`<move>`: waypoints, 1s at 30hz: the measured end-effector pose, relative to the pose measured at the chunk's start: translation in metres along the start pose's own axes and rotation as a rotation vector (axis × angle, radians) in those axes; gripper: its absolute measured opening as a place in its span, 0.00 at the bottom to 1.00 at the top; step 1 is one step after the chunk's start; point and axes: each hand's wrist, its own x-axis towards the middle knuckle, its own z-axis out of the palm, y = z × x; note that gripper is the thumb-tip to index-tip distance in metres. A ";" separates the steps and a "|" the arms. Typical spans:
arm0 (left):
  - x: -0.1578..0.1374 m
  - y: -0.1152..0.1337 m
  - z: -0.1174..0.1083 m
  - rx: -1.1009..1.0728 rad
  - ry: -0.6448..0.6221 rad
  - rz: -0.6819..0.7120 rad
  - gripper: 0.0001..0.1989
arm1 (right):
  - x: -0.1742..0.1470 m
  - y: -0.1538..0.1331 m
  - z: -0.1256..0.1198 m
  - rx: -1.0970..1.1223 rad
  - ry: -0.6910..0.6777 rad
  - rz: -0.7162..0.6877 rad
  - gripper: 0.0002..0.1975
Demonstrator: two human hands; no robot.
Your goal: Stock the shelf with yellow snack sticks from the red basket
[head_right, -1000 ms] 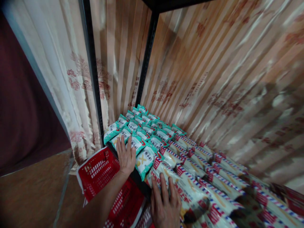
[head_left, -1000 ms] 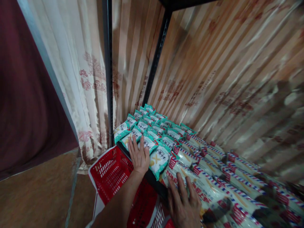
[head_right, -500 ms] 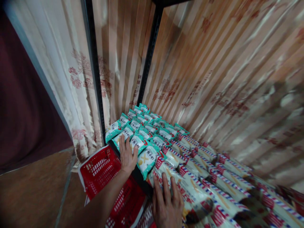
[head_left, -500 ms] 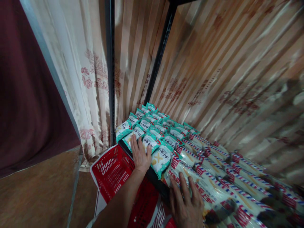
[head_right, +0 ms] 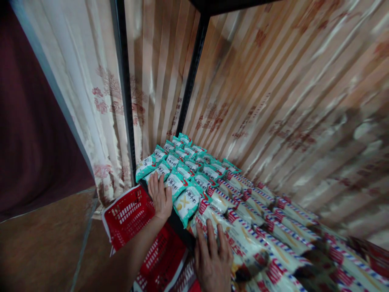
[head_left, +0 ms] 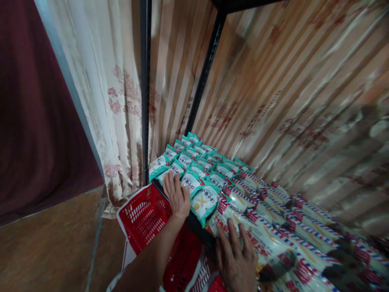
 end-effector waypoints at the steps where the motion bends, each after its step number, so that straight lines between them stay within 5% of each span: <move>1: 0.003 -0.003 -0.001 0.009 0.033 -0.039 0.24 | 0.000 0.000 0.000 0.000 0.000 0.003 0.35; 8: 0.028 -0.042 -0.007 0.073 0.158 -0.342 0.23 | 0.000 0.000 0.000 0.012 0.006 0.013 0.35; 30: 0.026 -0.045 0.011 0.152 0.104 -0.257 0.23 | 0.001 -0.001 -0.003 0.004 -0.007 0.025 0.35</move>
